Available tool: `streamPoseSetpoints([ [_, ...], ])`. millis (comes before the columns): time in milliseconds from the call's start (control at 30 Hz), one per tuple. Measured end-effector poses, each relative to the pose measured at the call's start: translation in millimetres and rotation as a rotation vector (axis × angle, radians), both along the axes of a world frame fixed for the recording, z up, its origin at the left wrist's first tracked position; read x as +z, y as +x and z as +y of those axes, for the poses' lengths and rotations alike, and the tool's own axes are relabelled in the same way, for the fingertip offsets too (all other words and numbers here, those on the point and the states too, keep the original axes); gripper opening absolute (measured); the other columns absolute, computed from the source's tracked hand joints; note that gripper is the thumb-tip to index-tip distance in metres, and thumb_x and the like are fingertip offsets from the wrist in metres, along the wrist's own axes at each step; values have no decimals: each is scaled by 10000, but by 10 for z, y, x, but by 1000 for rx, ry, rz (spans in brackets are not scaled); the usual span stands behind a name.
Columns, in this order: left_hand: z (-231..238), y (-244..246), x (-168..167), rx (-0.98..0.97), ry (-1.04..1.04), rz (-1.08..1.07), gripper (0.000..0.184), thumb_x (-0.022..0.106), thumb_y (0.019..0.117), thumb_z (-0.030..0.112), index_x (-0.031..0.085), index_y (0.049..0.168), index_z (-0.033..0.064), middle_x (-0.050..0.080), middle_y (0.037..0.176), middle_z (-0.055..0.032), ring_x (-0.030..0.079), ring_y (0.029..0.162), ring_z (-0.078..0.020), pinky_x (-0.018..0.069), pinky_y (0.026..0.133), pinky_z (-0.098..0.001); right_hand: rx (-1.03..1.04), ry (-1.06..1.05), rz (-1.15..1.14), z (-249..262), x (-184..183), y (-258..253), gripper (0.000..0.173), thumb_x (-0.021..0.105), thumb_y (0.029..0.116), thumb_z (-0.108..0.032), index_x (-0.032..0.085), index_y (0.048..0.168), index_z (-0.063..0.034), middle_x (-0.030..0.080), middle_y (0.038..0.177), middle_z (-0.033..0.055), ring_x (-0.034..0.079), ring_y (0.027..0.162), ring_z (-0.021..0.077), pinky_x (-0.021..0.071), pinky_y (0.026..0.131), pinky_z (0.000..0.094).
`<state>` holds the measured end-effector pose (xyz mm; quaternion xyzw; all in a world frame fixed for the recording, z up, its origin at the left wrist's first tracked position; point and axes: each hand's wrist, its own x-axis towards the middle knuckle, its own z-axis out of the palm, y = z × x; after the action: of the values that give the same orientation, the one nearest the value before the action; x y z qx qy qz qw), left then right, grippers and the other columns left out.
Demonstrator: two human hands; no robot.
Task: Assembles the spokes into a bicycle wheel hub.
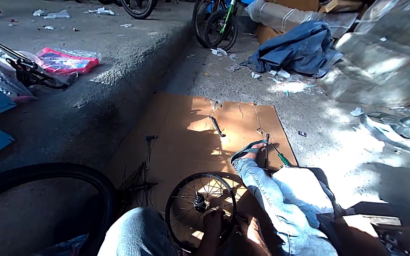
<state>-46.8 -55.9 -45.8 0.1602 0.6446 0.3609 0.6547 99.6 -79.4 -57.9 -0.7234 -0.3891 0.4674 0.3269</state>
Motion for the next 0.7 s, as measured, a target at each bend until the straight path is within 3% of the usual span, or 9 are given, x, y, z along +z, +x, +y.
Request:
streamPoseSetpoints([
  [133, -11, -11, 15, -1, -6, 7, 322, 572, 1072, 238, 680, 1081, -66, 704, 925, -181, 713, 741, -246, 627, 721, -409, -61, -21, 136, -52, 63, 7, 138, 717, 946, -149, 753, 1037, -51, 745, 896, 89, 712, 754, 190, 606, 687, 367],
  [233, -6, -9, 12, 1, -15, 22, 323, 578, 1069, 242, 683, 1080, -63, 704, 934, -187, 712, 764, -255, 622, 731, -418, -116, -39, 254, -93, 170, 7, 135, 717, 944, -126, 747, 1036, -32, 753, 922, 104, 737, 824, 206, 632, 752, 377],
  [400, 20, 14, 132, -15, -71, 80, 320, 585, 1060, 243, 673, 1106, -61, 710, 1010, -211, 723, 876, -306, 609, 785, -475, -132, -115, 212, -160, 503, -175, 135, 619, 980, -119, 717, 972, -25, 672, 819, 65, 633, 750, 143, 536, 701, 347],
  [533, 19, -3, 185, -94, -140, 147, 297, 650, 988, 170, 635, 1168, -66, 681, 1107, -259, 695, 984, -378, 582, 823, -546, -214, -70, 207, -212, 290, -348, 153, 736, 898, -88, 737, 1036, -24, 723, 916, 116, 684, 813, 208, 574, 743, 414],
  [633, 66, -48, 364, -365, -122, 534, 394, 701, 947, 238, 641, 1201, -57, 687, 1116, -251, 698, 1002, -366, 575, 862, -539, -271, -48, 256, -200, 234, -355, 143, 745, 874, -45, 735, 1013, -13, 715, 913, 135, 680, 795, 228, 575, 713, 422],
  [700, 70, -32, 602, -564, -77, 941, 576, 702, 899, 330, 566, 1356, 7, 666, 1250, -193, 696, 1083, -323, 579, 891, -515, -286, -64, 288, -202, 210, -347, 139, 741, 872, -51, 739, 1008, -25, 717, 913, 136, 689, 792, 238, 586, 700, 430],
])
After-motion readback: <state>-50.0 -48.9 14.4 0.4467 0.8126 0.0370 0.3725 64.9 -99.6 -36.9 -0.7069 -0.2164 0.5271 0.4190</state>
